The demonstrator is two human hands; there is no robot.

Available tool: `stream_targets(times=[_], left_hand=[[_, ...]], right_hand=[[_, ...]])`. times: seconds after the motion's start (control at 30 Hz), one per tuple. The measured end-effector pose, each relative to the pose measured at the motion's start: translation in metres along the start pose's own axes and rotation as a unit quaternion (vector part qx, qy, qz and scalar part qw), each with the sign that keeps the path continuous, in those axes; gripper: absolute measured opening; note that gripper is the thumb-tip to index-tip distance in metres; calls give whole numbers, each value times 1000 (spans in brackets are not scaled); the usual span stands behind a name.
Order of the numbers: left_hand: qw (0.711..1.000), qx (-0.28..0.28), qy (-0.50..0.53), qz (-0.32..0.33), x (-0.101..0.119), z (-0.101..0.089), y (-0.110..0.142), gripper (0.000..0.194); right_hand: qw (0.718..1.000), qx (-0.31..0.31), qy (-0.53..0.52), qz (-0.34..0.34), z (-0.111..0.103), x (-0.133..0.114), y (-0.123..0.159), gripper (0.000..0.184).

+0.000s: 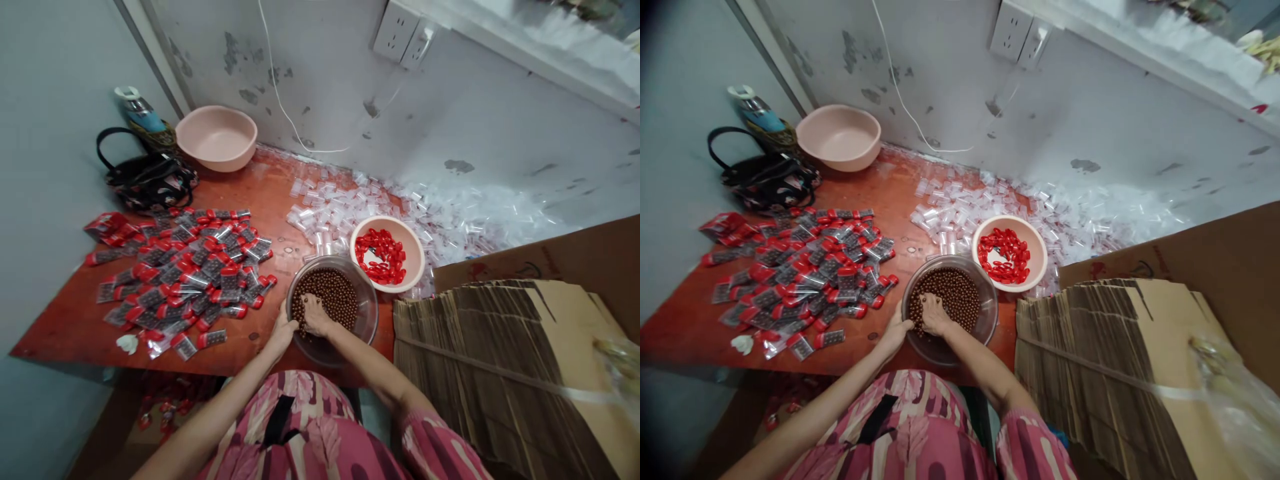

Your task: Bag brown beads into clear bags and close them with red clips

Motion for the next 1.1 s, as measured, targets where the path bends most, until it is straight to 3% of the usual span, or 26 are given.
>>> stream_targets(times=[0.1,0.17,0.27,0.33,0.53,0.63,0.8,0.9,1.0,1.1], left_hand=[[1000,1,-19,8,-1,-2,-4,73],[999,8,-33,6,-3,-5,-8,72],[999,11,-46,6,-6,-11,-16,69],[999,6,-53,8,-7,-15,-22,68],[996,-6,-83,21,-8,-23,-39,61],[994,0,-103,32,-6,-27,-36,62],[968,63,-224,95,18,-26,-20,59],[963,10,-248,101,31,-5,-18,54],[978,-63,-191,54,31,20,-25,60],[983,-78,-151,64,28,36,-31,67]], right_hand=[[999,32,-33,8,0,2,-4,76],[990,85,-111,3,-3,1,-5,74],[937,162,-309,-2,-9,2,-5,72],[900,179,-397,8,-11,2,-6,70],[824,221,-521,22,-20,-3,-8,77],[803,212,-557,4,-30,-7,-3,84],[813,218,-540,11,-47,-3,11,87],[823,221,-522,9,-50,-1,18,87],[875,230,-425,-10,-51,-2,23,80],[924,218,-314,-26,-53,0,26,75]])
Point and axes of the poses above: each hand's wrist, its own y-axis away from the middle knuckle, its own z-axis out of the palm, x = y × z, the point moved 3 cm from there along -y, towards the middle knuckle
